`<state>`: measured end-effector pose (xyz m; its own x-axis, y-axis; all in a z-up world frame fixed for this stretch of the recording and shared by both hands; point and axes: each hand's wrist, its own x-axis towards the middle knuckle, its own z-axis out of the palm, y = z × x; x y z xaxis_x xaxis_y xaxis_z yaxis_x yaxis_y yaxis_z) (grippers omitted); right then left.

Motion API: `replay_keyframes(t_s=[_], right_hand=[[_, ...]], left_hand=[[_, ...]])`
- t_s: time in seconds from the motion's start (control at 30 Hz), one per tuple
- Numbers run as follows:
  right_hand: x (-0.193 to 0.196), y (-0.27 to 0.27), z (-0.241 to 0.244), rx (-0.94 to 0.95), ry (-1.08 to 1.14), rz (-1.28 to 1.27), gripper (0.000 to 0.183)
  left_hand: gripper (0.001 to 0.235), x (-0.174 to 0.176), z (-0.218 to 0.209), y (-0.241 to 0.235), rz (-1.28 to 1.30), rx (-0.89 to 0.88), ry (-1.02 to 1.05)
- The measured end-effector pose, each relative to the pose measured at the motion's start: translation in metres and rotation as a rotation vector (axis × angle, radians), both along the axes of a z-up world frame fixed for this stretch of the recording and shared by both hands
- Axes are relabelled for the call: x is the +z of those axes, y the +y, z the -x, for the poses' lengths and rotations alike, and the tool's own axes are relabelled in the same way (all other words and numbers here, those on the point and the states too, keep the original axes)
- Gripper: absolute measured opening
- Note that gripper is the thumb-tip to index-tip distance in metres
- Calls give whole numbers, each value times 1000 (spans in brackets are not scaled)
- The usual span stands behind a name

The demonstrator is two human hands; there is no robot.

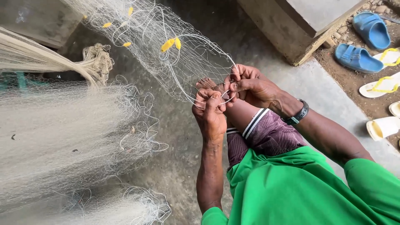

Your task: The person repairs a white fishing net with yellow floats by hand, tying knots and adjusting the mesh. They work on a concrete floor with various footwear and a cap visible nearby.

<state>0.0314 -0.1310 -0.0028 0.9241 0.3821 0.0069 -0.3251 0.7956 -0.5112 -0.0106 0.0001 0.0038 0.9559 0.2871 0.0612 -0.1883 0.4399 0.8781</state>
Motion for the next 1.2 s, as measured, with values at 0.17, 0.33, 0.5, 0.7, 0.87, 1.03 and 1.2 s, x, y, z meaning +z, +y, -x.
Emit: replay_keyframes(t_s=[0.17,0.33,0.5,0.7,0.87,1.03,1.2], right_hand=[[-3,0,1,10,-26,21,26],[-8,1,2,2,-34,51,30],[-2,-1,1,-17,-53,62,30],[-20,-3,-3,-34,-64,-33,20],[-34,2,-9,-162,22,-103,13],[-17,18,-14,-286,87,-195,13],[-23,34,-14,-332,126,-274,15]], left_hand=[[12,5,0,-1,4,10,-16],[12,11,2,-3,1,13,-25],[16,-1,-1,0,-10,-9,-30],[17,-20,-4,9,18,-31,-7],[19,-25,-1,11,28,-88,19],[23,-36,-1,17,30,-123,-35],[14,-33,-7,16,287,-146,-249]])
